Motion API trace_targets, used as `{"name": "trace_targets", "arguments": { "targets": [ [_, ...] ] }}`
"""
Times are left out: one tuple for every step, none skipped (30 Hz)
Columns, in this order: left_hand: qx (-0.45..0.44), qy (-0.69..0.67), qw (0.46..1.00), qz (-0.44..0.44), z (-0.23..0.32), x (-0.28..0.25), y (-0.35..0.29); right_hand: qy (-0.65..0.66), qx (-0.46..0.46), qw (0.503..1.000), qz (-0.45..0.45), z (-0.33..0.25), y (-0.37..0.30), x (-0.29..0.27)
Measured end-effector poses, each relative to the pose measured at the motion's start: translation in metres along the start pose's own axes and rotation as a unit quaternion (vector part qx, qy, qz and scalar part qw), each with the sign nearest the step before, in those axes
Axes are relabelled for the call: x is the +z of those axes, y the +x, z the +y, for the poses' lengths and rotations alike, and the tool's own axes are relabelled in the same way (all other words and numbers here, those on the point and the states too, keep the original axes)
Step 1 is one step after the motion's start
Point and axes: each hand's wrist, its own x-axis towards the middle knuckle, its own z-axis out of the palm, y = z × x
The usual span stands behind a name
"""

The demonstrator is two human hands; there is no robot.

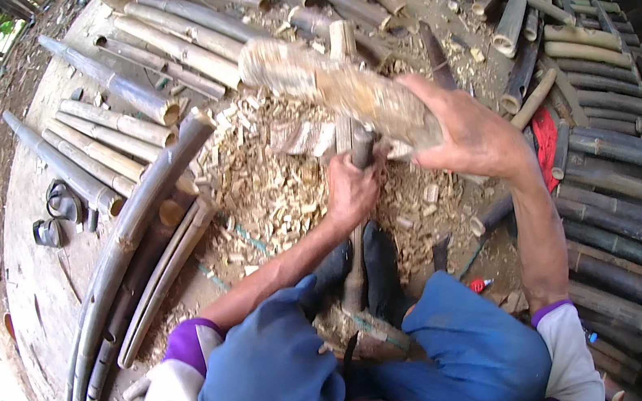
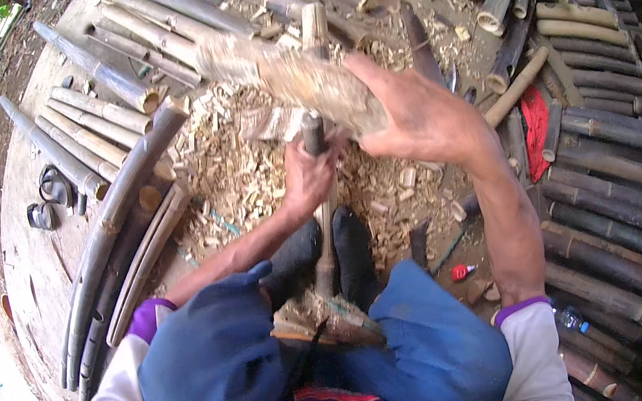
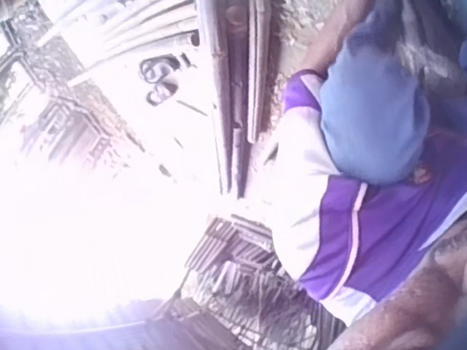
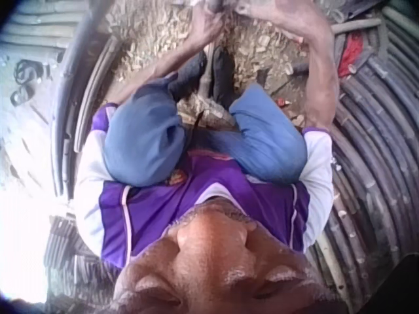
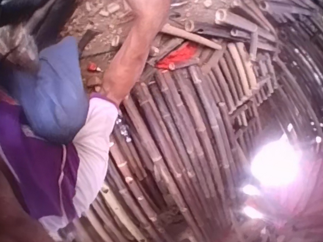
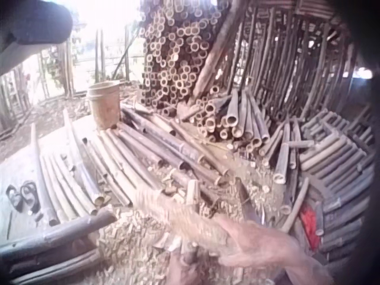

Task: The person splits a long bamboo pole in half using a metal wedge and a wooden mallet. They repeatedly strike the wedge to drive it through the bamboo, then use a knife to refine the split and separate the halves.

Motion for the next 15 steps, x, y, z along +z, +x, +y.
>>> {"name": "trace_targets", "arguments": {
  "targets": [
    [-0.011, -0.076, 0.997, -0.005, -0.018, -0.003, 0.003, 0.0, 0.008, 1.0, 0.016, 0.0, 0.004, -0.001],
    [-0.038, -0.117, 0.992, -0.01, -0.024, -0.003, 0.001, 0.007, 0.037, 0.999, 0.024, 0.006, -0.005, 0.005],
    [-0.067, -0.157, 0.985, -0.014, -0.03, -0.01, 0.005, 0.013, 0.066, 0.997, 0.031, 0.011, -0.014, 0.01],
    [-0.089, -0.195, 0.977, -0.023, -0.035, -0.019, 0.012, 0.059, 0.063, 0.995, 0.057, 0.016, -0.023, 0.01],
    [-0.136, -0.293, 0.946, 0.018, -0.039, -0.035, 0.021, 0.105, 0.053, 0.989, 0.084, 0.018, -0.028, 0.007],
    [-0.185, -0.388, 0.901, 0.053, -0.046, -0.05, 0.023, 0.149, 0.048, 0.981, 0.113, 0.015, -0.037, 0.003],
    [-0.182, -0.474, 0.861, 0.029, -0.073, -0.071, 0.022, 0.204, 0.056, 0.971, 0.11, 0.002, -0.036, -0.002],
    [-0.171, -0.556, 0.813, 0.006, -0.104, -0.09, 0.022, 0.23, 0.027, 0.963, 0.14, -0.001, -0.033, 0.002],
    [-0.169, -0.582, 0.795, -0.017, -0.119, -0.103, 0.019, 0.258, 0.002, 0.952, 0.166, 0.004, -0.029, 0.008],
    [-0.162, -0.513, 0.843, -0.012, -0.107, -0.093, 0.013, 0.282, -0.009, 0.939, 0.196, 0.01, -0.032, 0.013],
    [-0.157, -0.441, 0.883, -0.021, -0.071, -0.072, 0.008, 0.287, 0.009, 0.93, 0.231, 0.01, -0.043, 0.012],
    [-0.144, -0.363, 0.92, -0.021, -0.04, -0.064, 0.0, 0.266, 0.006, 0.933, 0.244, 0.013, -0.047, 0.01],
    [-0.037, -0.245, 0.956, -0.155, -0.028, -0.072, -0.017, 0.253, -0.006, 0.935, 0.248, 0.014, -0.042, 0.013],
    [0.018, -0.173, 0.969, -0.175, -0.02, -0.067, -0.028, 0.232, -0.014, 0.938, 0.257, 0.012, -0.042, 0.011],
    [0.073, -0.103, 0.974, -0.188, -0.013, -0.06, -0.04, 0.253, 0.006, 0.936, 0.245, 0.006, -0.046, 0.011]
  ]
}}
